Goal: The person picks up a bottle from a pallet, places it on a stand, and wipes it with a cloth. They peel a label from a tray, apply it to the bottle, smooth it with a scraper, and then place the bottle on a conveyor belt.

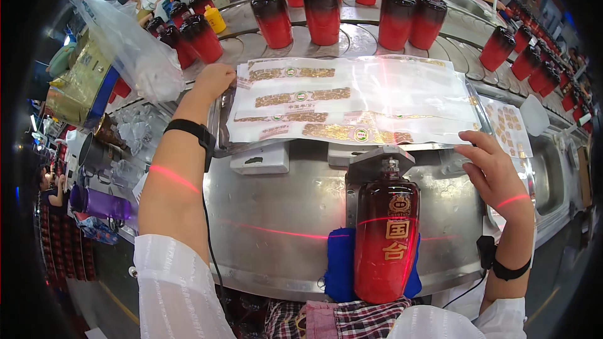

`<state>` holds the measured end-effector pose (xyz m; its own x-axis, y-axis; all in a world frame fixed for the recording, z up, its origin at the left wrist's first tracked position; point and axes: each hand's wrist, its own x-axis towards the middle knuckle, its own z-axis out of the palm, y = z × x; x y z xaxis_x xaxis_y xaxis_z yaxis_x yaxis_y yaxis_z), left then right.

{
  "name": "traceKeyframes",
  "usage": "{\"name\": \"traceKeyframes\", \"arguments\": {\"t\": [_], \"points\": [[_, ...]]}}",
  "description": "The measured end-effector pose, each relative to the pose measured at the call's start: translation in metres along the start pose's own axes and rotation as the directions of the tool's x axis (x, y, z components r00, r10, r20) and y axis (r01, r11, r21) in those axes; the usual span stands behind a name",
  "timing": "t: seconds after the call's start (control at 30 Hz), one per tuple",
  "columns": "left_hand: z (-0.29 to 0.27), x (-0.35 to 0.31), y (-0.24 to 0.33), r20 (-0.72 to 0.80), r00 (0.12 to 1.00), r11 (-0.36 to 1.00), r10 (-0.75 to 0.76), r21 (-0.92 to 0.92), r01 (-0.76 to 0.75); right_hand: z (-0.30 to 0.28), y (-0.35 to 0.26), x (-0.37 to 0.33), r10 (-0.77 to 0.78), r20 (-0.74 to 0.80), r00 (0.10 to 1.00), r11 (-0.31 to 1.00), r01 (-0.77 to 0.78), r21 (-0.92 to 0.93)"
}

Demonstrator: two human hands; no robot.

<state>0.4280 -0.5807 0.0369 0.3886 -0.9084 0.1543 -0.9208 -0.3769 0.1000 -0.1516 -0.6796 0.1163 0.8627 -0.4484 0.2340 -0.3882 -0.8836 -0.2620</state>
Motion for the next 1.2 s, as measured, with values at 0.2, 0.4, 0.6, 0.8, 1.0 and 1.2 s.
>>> {"name": "traceKeyframes", "arguments": {"t": [0.2, 0.4, 0.6, 0.8, 1.0, 1.2], "points": [[0.005, -0.005, 0.005, -0.12, 0.991, 0.992, 0.065, -0.098, -0.077, -0.003, -0.007, -0.003, -0.02, -0.015, 1.0, 1.0, 0.02, 0.007], [0.002, 0.0, 0.014, -0.147, 0.982, 0.989, 0.12, 0.101, -0.106, -0.007, -0.013, -0.01, -0.013, -0.029, 0.999, 1.0, 0.013, 0.015], [-0.033, -0.021, 0.037, -0.141, 0.986, 0.996, 0.084, 0.016, -0.083, -0.013, -0.022, -0.023, -0.009, -0.075, 0.997, 1.0, 0.01, 0.006], [-0.105, -0.104, 0.142, -0.037, 0.981, 0.889, 0.193, -0.416, -0.19, 0.001, -0.05, -0.009, -0.085, -0.232, 0.969, 0.955, 0.145, 0.257], [-0.138, -0.202, 0.244, -0.178, 0.866, 0.641, 0.468, -0.606, -0.471, 0.006, -0.094, -0.001, -0.134, -0.317, 0.939, 0.805, 0.29, 0.517], [-0.14, -0.259, 0.289, -0.195, 0.871, 0.593, 0.45, -0.664, -0.455, 0.024, -0.118, -0.027, -0.178, -0.243, 0.954, 0.701, 0.296, 0.649]]}}
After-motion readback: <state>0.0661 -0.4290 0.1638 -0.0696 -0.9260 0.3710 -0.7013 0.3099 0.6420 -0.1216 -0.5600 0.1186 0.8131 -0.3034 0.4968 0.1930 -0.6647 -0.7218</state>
